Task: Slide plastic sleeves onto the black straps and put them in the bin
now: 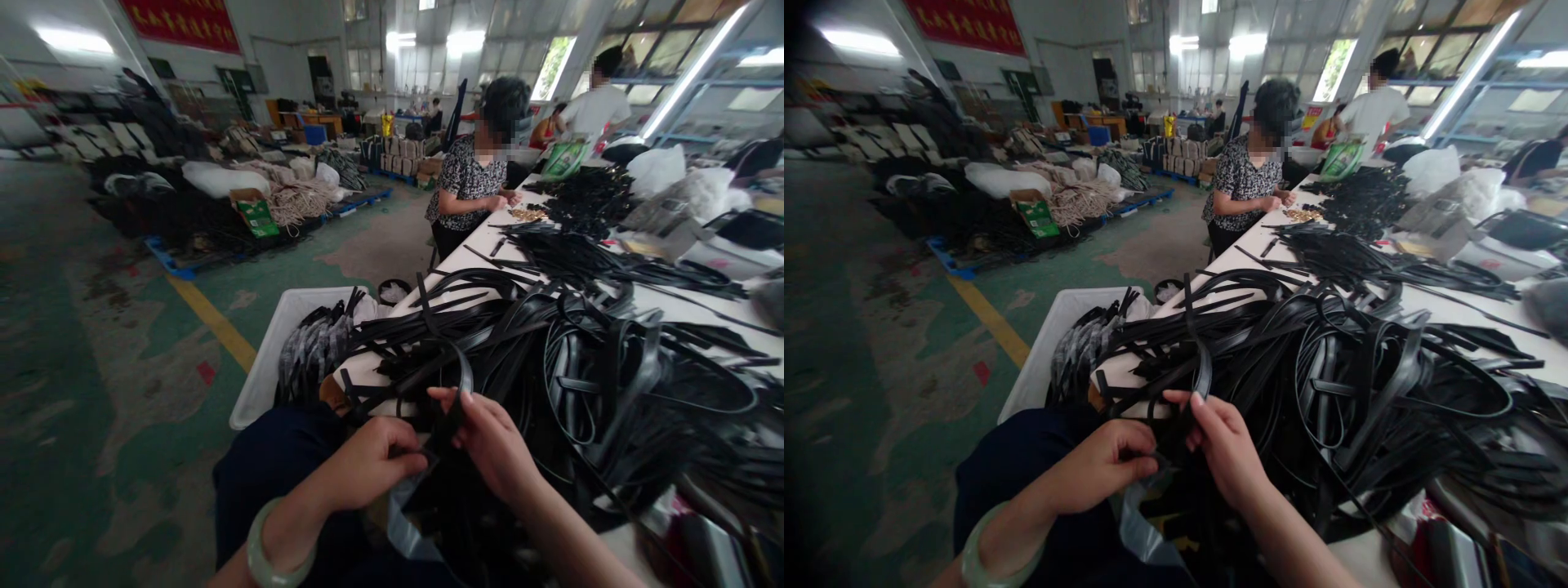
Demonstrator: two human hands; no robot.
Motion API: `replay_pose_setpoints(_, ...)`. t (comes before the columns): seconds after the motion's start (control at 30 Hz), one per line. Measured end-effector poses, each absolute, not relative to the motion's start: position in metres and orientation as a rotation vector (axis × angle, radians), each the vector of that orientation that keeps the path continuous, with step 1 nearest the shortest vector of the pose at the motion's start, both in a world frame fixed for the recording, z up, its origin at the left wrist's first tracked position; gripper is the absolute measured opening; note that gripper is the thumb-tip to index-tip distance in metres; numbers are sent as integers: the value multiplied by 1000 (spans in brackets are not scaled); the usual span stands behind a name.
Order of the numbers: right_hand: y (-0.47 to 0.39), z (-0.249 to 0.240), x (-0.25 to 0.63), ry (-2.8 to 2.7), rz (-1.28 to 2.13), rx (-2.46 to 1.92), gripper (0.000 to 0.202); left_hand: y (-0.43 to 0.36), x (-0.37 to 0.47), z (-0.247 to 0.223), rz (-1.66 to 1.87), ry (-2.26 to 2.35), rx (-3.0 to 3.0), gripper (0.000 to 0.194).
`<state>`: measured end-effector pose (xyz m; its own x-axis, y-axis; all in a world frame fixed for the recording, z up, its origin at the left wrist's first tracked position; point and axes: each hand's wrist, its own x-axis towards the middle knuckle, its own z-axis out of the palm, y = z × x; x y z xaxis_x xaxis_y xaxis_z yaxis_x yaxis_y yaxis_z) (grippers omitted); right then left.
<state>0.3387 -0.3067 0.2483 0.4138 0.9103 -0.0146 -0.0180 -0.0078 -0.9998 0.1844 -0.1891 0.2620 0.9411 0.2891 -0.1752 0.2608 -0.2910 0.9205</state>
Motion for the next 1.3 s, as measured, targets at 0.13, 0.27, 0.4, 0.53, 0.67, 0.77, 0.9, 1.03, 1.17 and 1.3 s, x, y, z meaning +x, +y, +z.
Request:
replay_pose_setpoints(0.13, -310, 244, 333, -1089, 698, -1374, 32, -194, 190, 262, 166, 476, 1729, 19)
replay_pose_setpoints(0.27, -310, 247, 329, -1028, 904, -1158, 32, -189, 186, 262, 117, 313, 1696, 18)
replay_pose_setpoints(0.4, -304, 248, 337, -758, 913, -1157, 38, -180, 178, 256, 52, 367, 1801, 24)
replay_pose_setpoints(0.53, -313, 246, 330, -1238, 560, -1315, 32, -180, 180, 253, 164, 274, 1744, 32)
replay_pose_setpoints(0.67, -328, 246, 325, -1125, 817, -1215, 33, -182, 181, 253, 86, 154, 1720, 31)
replay_pose_setpoints(0.77, -334, 249, 332, -914, 817, -1141, 41, -182, 184, 254, 60, 182, 1815, 33)
replay_pose_setpoints(0.9, -338, 253, 334, -1258, 781, -1290, 36, -186, 192, 259, 83, 114, 1730, 32)
replay_pose_setpoints(1.03, -342, 255, 335, -1088, 920, -1213, 41, -185, 195, 265, 87, 101, 1773, 37)
replay_pose_setpoints(1.17, -344, 252, 339, -900, 692, -1262, 39, -181, 194, 265, 120, 110, 1880, 44)
replay_pose_setpoints(1.3, -347, 250, 335, -1108, 763, -1324, 38, -185, 195, 263, 178, 70, 1843, 50)
